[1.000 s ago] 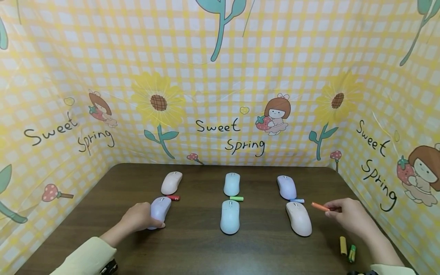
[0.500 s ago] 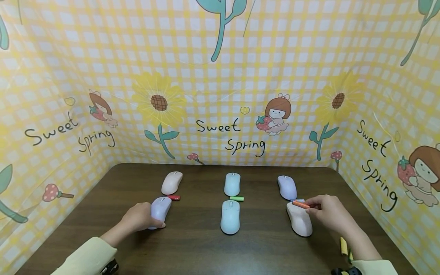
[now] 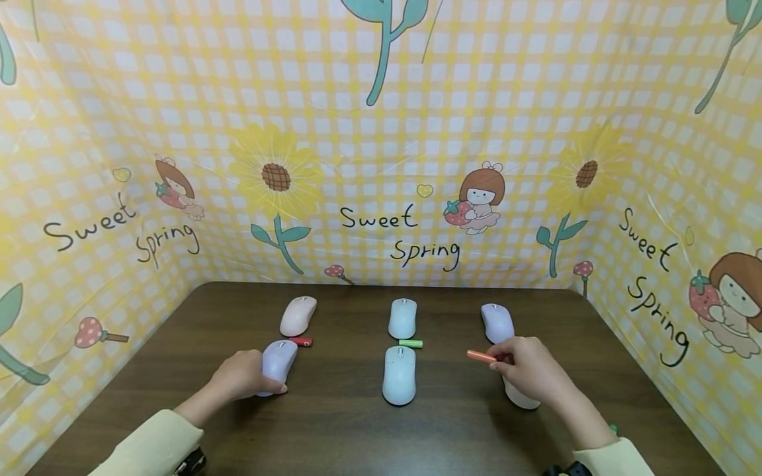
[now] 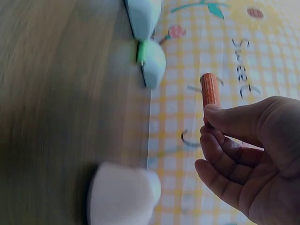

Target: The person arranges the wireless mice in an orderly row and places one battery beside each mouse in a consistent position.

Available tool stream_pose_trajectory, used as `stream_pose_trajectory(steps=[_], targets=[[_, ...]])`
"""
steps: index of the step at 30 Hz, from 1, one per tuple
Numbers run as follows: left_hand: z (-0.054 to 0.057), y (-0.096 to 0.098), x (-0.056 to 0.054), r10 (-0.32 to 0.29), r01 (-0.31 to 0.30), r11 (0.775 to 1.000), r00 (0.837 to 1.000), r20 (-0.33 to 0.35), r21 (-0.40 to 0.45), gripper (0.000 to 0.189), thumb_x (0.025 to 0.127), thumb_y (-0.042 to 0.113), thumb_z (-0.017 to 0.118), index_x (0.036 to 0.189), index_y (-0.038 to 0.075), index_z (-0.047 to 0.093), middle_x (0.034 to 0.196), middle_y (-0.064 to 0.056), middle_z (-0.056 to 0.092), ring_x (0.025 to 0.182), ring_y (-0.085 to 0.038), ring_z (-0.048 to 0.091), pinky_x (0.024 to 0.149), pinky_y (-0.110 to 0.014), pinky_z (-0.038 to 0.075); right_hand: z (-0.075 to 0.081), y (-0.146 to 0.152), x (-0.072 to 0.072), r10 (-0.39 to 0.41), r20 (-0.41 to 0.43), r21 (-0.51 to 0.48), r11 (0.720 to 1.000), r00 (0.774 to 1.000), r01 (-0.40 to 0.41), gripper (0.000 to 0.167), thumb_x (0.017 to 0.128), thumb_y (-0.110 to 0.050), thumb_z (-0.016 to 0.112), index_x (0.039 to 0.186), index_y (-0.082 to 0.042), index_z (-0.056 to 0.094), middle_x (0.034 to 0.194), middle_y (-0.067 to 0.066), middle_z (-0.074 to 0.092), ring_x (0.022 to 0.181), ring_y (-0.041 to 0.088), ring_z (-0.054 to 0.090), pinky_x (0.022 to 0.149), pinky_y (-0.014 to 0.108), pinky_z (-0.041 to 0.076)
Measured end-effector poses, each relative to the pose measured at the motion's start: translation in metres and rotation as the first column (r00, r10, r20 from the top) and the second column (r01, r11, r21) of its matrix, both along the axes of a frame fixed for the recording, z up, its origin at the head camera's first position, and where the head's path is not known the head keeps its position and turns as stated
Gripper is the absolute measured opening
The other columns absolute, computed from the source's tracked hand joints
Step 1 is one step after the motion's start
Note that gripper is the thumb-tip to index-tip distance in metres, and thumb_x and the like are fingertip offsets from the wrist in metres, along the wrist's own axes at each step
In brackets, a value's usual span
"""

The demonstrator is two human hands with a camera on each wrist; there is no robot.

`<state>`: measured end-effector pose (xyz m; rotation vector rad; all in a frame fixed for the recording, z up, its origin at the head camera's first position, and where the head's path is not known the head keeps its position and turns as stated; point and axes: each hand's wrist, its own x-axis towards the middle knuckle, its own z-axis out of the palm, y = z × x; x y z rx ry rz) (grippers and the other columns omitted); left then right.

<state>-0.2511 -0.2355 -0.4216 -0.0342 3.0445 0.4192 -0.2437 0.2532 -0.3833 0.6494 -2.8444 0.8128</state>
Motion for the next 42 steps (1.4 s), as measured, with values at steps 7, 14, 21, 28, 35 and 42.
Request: stream_pose_trajectory(steps=[7,14,21,28,35,42], targets=[[0.001,0.001,0.001,0.003,-0.003,1.000,1.000,0.002,0.001,0.061,0.059,0.047,0.089,0.084,-0.001,0.060,0.072,-0.008,0.055,0.063,-0.023,0.052,0.053,-0.039,0.044,-0.003,-0.028,0.000,0.070,-0.019,-0.024,0.997,0.997,-0.070,0.008,0.083,-0.006,0.075,0.090,-0.008,0.074,0.073,-0.010,0.063,0.065,0.002,0.053,0.057,0.026,0.045],[0.003,0.002,0.002,0.002,-0.002,1.000,1.000,0.004,0.002,0.061,0.060,0.046,0.089,0.085,-0.002,0.060,0.072,-0.008,0.055,0.063,-0.023,0.052,0.053,-0.039,0.044,-0.008,-0.059,0.000,0.088,0.014,-0.050,0.995,0.996,-0.087,0.007,0.083,-0.005,0.075,0.089,-0.008,0.074,0.075,-0.009,0.061,0.064,0.003,0.052,0.055,0.024,0.045],[0.002,0.001,0.002,0.003,-0.003,1.000,1.000,0.005,0.001,0.061,0.060,0.046,0.089,0.084,-0.001,0.060,0.072,-0.008,0.055,0.063,-0.023,0.052,0.053,-0.038,0.044,-0.010,-0.089,0.003,0.106,0.047,-0.054,0.993,0.993,-0.103,0.007,0.082,-0.004,0.075,0.087,-0.009,0.074,0.072,-0.009,0.060,0.062,0.004,0.051,0.054,0.024,0.044],[0.003,0.001,0.001,-0.003,0.003,1.000,1.000,0.011,-0.003,0.061,0.061,0.047,0.088,0.086,-0.002,0.060,0.072,-0.008,0.055,0.063,-0.023,0.052,0.053,-0.039,0.044,-0.013,-0.119,0.007,0.161,0.031,-0.067,0.985,0.986,-0.159,0.008,0.080,0.000,0.075,0.084,-0.007,0.073,0.071,-0.009,0.060,0.062,0.003,0.051,0.054,0.024,0.044],[0.004,0.002,0.001,-0.004,0.004,1.000,1.000,0.016,-0.006,0.062,0.062,0.047,0.088,0.087,-0.002,0.060,0.073,-0.008,0.055,0.063,-0.023,0.052,0.053,-0.038,0.044,-0.018,-0.147,0.010,0.222,0.067,-0.066,0.974,0.973,-0.217,0.007,0.081,-0.002,0.076,0.083,-0.008,0.074,0.065,-0.012,0.058,0.058,0.002,0.049,0.052,0.024,0.043],[0.003,0.001,0.001,-0.008,0.008,1.000,1.000,0.020,-0.009,0.062,0.063,0.048,0.087,0.087,-0.002,0.060,0.073,-0.008,0.055,0.063,-0.022,0.052,0.053,-0.038,0.044,-0.029,-0.174,0.011,0.256,0.083,-0.048,0.966,0.963,-0.252,0.005,0.081,-0.005,0.076,0.081,-0.010,0.075,0.066,-0.015,0.060,0.060,-0.002,0.052,0.056,0.022,0.044]])
